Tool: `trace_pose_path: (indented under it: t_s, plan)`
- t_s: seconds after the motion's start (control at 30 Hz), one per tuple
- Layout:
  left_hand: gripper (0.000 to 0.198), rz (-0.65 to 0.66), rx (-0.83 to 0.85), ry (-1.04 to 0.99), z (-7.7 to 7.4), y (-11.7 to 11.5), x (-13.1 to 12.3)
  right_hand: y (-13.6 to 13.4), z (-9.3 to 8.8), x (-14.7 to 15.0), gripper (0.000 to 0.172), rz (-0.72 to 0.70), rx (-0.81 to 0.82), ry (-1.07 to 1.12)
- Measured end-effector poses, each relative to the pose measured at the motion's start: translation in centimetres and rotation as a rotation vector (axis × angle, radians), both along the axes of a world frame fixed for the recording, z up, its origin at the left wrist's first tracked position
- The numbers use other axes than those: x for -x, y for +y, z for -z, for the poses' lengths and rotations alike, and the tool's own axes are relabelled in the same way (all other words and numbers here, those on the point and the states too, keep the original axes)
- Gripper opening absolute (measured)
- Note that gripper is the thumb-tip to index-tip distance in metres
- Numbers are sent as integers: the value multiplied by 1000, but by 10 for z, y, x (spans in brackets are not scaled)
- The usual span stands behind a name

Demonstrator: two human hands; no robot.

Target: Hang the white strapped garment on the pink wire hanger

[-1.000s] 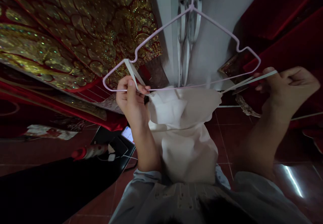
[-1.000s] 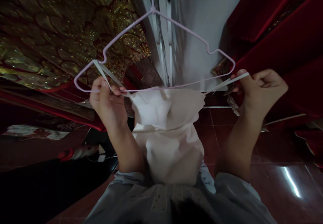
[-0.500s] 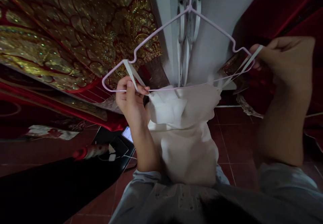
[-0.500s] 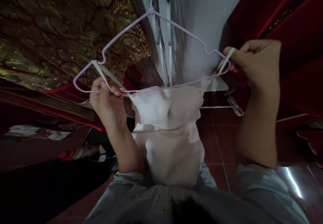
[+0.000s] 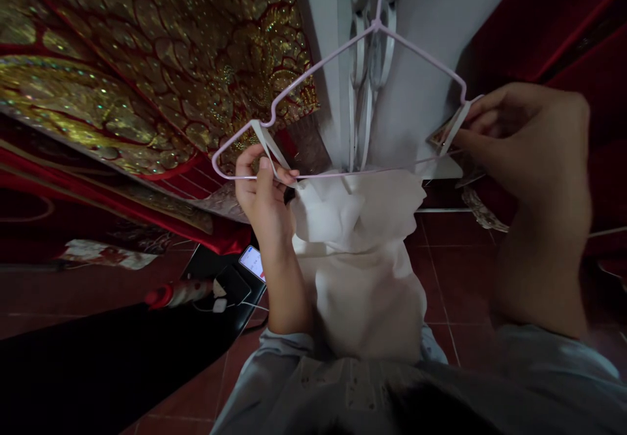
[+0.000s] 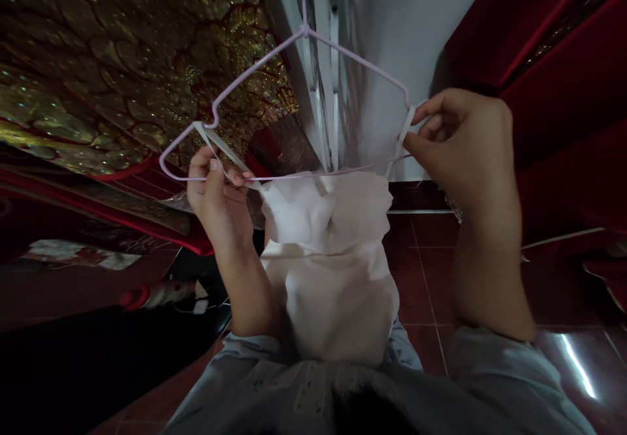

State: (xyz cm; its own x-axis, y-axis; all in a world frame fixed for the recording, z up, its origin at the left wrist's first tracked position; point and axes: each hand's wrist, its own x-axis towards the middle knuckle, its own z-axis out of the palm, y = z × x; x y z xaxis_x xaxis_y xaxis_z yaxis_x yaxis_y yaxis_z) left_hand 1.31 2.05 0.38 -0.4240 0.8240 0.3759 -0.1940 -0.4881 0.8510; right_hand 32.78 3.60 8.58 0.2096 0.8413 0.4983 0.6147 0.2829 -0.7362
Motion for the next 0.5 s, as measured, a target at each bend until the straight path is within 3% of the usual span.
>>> trace_pose_path:
  t_s: [0.07,0.13,0.2,0.33,0.4,0.5]
  plan:
    - [47,-29,5,-46,-1,1,-5,-6,15,10,28,24,-328,111]
    - [51,-56,0,-104,-2,1,-12,-13,31,24,23,31,-525,197]
    - [53,-76,-1,-124,-1,2,-18,-20,46,37,20,-63,-460,177]
    - [53,-118,17,-49,12,3,-20,-29,75,53,37,-412,-54,-70]
    - [51,-154,14,-1,22,1,-16,-30,87,58,43,-451,13,-105]
    - [44,-233,-5,62,35,-6,-13,-33,102,66,45,-385,-16,-44]
